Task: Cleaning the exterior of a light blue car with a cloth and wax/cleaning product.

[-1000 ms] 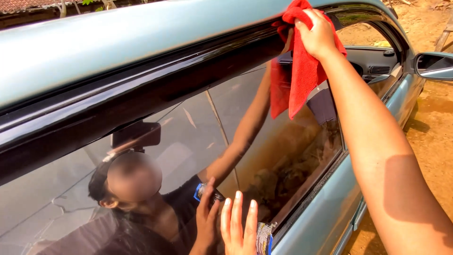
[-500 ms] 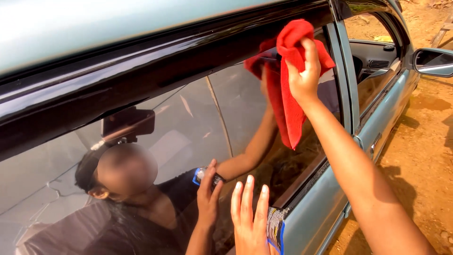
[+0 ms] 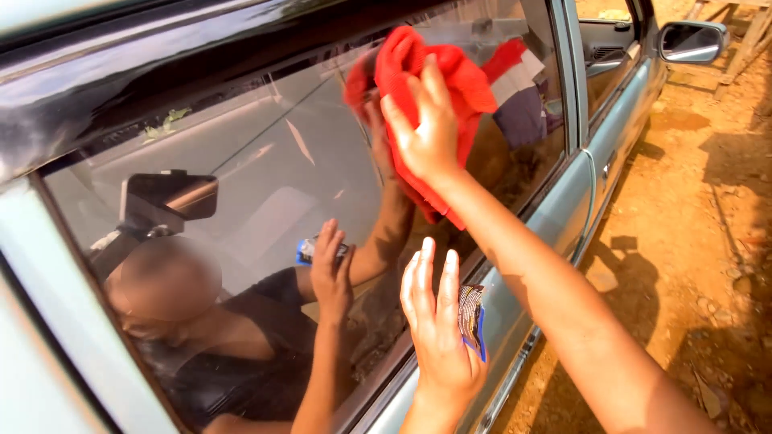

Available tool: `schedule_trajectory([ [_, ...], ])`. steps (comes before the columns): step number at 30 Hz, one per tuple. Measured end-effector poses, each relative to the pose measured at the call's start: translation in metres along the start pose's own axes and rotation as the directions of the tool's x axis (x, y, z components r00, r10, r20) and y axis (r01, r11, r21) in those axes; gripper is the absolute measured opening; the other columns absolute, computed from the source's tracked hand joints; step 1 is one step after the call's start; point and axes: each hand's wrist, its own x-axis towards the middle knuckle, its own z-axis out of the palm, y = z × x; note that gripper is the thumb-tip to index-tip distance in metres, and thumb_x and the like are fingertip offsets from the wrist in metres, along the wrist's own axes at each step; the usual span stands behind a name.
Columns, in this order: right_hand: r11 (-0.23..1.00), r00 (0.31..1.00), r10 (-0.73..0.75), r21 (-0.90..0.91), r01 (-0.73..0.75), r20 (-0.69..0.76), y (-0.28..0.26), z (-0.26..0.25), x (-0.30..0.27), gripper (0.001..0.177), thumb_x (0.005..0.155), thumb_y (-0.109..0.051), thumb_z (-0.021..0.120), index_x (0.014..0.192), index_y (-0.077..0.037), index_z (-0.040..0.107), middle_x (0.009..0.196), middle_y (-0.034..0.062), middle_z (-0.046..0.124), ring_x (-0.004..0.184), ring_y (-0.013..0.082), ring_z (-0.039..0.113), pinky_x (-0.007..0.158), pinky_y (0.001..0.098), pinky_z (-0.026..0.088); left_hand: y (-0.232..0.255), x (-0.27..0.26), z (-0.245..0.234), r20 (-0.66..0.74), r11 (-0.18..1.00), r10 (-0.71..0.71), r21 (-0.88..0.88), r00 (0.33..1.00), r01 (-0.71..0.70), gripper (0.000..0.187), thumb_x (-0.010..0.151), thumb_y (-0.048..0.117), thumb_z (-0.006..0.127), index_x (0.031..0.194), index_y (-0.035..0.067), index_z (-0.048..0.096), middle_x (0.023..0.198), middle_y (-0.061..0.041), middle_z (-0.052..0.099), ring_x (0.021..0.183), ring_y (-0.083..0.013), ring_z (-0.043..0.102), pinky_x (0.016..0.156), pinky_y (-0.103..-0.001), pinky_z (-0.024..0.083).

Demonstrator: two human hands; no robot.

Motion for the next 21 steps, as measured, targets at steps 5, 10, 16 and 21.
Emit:
schedule_trajectory([
  [5, 0.971, 0.973, -0.201, 0.155, 0.183, 0.111, -0.16, -0.002, -0.082, 0.034, 0.089, -0.013, 0.083, 0.118, -0.005, 0.068, 0.164, 0.0181, 0.042, 0.158, 0.0447, 0.036, 0.131, 0.0488, 0.036, 0.015, -0.043, -0.064, -0.026, 0.999, 0.035, 0.009, 0.999, -0.035, 0.064, 0.087, 0.002, 0.06, 0.15, -0.001, 0.048, 0.161, -0.028, 0.04, 0.148, -0.0484, 0.041, 0.125, -0.056, 0.029],
  [10, 0.946, 0.946, -0.232, 0.28, 0.165, 0.226, -0.254, -0.016, -0.202, 0.036, 0.081, -0.009, 0.08, 0.114, -0.01, 0.067, 0.163, 0.0131, 0.041, 0.158, 0.0447, 0.033, 0.131, 0.053, 0.032, 0.028, -0.096, -0.131, 0.046, 0.999, 0.032, -0.033, 0.998, -0.031, 0.065, 0.087, 0.004, 0.061, 0.15, -0.002, 0.049, 0.16, -0.029, 0.041, 0.148, -0.0489, 0.042, 0.126, -0.057, 0.029],
  [16, 0.943, 0.986, 0.103, 0.302, -0.138, 0.13, -0.155, -0.009, -0.258, 0.053, 0.095, -0.011, 0.067, 0.143, -0.004, 0.047, 0.152, 0.0129, 0.053, 0.137, 0.0266, 0.052, 0.118, 0.0395, 0.043, 0.028, -0.126, -0.193, 0.129, 0.999, -0.029, -0.02, 0.991, 0.032, 0.071, 0.08, -0.001, 0.06, 0.15, -0.002, 0.046, 0.159, -0.029, 0.04, 0.146, -0.0499, 0.04, 0.123, -0.059, 0.026],
  [21, 0.94, 0.938, 0.314, 0.187, -0.286, -0.144, -0.104, 0.007, -0.161, 0.042, 0.108, -0.022, 0.064, 0.143, 0.001, 0.057, 0.15, 0.0208, 0.057, 0.142, 0.0313, 0.054, 0.121, 0.0401, 0.042, 0.022, -0.161, -0.225, 0.177, 0.996, -0.091, 0.012, 0.98, 0.09, 0.077, 0.075, -0.007, 0.057, 0.151, -0.001, 0.046, 0.16, -0.027, 0.041, 0.147, -0.0482, 0.039, 0.123, -0.059, 0.027],
])
